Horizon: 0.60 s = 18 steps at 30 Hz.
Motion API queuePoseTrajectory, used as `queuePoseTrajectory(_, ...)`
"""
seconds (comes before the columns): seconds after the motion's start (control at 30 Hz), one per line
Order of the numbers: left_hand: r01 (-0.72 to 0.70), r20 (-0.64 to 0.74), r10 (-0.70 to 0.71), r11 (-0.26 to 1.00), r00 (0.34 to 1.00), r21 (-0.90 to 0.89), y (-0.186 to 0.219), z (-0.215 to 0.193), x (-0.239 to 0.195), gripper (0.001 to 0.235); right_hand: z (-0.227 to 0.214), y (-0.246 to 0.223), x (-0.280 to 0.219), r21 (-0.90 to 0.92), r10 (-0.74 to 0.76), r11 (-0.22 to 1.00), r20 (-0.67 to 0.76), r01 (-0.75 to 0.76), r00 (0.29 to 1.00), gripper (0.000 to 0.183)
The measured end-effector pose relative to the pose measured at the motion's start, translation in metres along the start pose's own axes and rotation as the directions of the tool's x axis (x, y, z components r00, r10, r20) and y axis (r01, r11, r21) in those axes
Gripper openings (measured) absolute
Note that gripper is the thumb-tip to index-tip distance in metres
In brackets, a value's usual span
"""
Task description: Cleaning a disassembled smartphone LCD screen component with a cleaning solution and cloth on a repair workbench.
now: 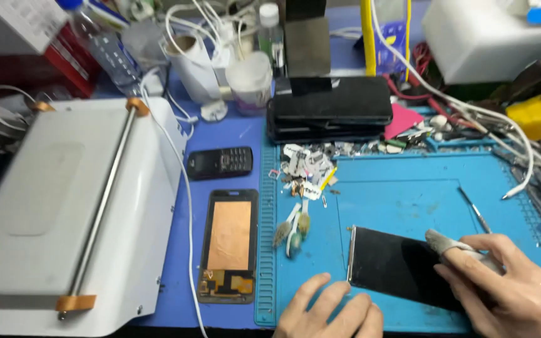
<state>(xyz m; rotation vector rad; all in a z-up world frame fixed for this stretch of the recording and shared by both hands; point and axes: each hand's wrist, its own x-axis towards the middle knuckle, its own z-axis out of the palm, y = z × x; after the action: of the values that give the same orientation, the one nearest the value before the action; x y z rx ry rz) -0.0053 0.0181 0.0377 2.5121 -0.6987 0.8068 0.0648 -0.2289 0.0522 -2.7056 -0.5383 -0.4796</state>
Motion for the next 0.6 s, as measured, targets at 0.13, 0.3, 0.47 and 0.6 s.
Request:
queuePoseTrajectory(0.13, -0.059, 0.042, 0.063, 0.994, 0.997, -0.093, -0.011, -0.009, 0.037, 0.044, -0.002, -0.001, 0.003, 0.096, 0.103, 0.991, -0.075, -0.095, 0.992, 0.045)
queuePoseTrajectory(0.3, -0.062, 0.354, 0.085, 0.995, 0.931, -0.077, -0.015, -0.003, 0.072, 0.073, -0.008, 0.015, 0.007, 0.355, 0.118, 0.934, -0.192, -0.043, 0.974, 0.038)
queuePoseTrajectory(0.47, 0.001, 0.472, 0.022, 0.999, 0.881, -0.049, -0.019, 0.011, 0.083, 0.076, -0.004, 0.003, -0.004, 0.378, 0.255, 0.913, -0.229, -0.155, 0.939, 0.035)
queuePoseTrajectory(0.6, 0.07, 0.496, -0.005, 0.991, 0.868, -0.113, -0.024, 0.014, 0.094, 0.091, -0.008, 0.003, -0.004, 0.401, 0.223, 0.909, -0.232, -0.116, 0.947, 0.039)
